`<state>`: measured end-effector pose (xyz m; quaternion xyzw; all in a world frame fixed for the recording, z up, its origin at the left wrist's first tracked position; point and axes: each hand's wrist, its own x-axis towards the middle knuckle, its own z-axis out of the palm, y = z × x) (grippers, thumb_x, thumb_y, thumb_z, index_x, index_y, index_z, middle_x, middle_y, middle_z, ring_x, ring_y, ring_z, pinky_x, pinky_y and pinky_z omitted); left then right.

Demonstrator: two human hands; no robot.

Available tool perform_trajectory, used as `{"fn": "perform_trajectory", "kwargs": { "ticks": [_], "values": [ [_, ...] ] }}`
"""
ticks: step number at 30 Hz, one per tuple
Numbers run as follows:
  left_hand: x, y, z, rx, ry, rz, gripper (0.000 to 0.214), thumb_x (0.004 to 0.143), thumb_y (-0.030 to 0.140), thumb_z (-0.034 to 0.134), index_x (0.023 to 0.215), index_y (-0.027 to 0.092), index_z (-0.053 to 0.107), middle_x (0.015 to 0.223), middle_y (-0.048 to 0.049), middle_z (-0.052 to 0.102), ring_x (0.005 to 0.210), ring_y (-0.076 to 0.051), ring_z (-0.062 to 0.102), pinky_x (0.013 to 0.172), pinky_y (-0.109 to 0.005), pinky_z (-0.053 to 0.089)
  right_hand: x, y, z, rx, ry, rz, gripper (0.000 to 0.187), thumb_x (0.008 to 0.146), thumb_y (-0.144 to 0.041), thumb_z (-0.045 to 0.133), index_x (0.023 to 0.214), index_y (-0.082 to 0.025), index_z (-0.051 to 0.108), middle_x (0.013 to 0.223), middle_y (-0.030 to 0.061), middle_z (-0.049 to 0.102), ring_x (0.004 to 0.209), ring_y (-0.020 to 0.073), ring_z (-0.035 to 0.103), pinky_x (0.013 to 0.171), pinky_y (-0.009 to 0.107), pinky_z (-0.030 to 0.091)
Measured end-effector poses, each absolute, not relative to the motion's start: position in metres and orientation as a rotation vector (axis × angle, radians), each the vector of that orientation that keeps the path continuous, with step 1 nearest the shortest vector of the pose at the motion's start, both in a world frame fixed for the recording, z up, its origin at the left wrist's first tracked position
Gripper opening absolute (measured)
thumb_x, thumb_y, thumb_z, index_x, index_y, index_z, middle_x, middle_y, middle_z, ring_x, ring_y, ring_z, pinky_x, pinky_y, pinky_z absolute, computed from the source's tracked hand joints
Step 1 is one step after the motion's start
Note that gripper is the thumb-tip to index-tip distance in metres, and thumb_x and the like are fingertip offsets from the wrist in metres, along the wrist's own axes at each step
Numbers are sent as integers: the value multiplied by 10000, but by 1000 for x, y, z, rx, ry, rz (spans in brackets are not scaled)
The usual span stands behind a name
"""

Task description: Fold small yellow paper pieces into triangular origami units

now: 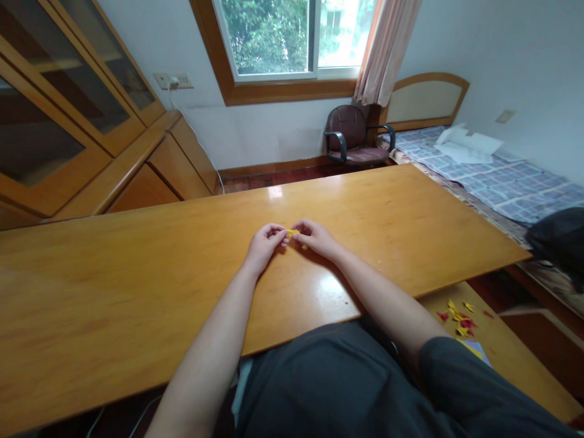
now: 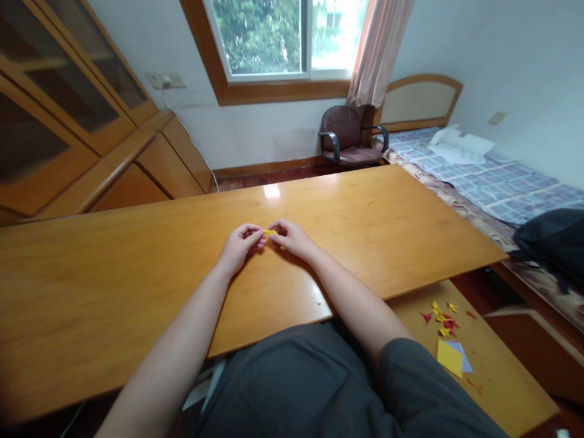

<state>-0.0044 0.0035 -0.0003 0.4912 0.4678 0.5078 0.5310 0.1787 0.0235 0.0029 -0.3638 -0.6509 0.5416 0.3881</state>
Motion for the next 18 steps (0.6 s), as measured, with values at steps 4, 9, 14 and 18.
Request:
{"fn": "perform_trajectory", "kwargs": {
  "ticks": [4, 9, 14, 18],
  "values": [
    [-3, 4, 0, 1155, 1085, 1261, 379, 691, 411, 776, 922, 149, 630, 791, -19, 690, 685, -127, 647, 702, -268, 530, 174, 24, 2, -873, -1514, 1455, 371, 708, -448, 747, 889, -176, 571, 726, -11, 640, 649, 123, 605, 575, 230, 470],
    [-3, 4, 0, 1223, 1135, 1193, 394, 706, 489, 747, 876, 142, 674, 755, -30, 684, 677, -140, 627, 690, -270, 513, 170, 24, 1, -856, -1447, 1502, 414, 681, -482, 769, 880, -177, 571, 726, -12, 647, 637, 117, 610, 581, 230, 471],
    [-5, 6, -3, 1247, 1154, 1218, 397, 714, 505, 740, 873, 147, 679, 735, -21, 673, 664, -134, 615, 677, -259, 502, 170, 21, 3, -919, -1501, 1458, 361, 773, -475, 682, 964, -178, 607, 767, 0, 658, 637, 117, 606, 540, 213, 433],
    [-6, 6, -4, 1252, 1150, 1189, 368, 738, 486, 729, 880, 151, 677, 718, -14, 665, 636, -124, 604, 640, -243, 489, 170, 23, 5, -929, -1529, 1287, 277, 791, -415, 650, 910, -165, 658, 786, -1, 662, 706, 117, 579, 653, 236, 452]
  ]
}}
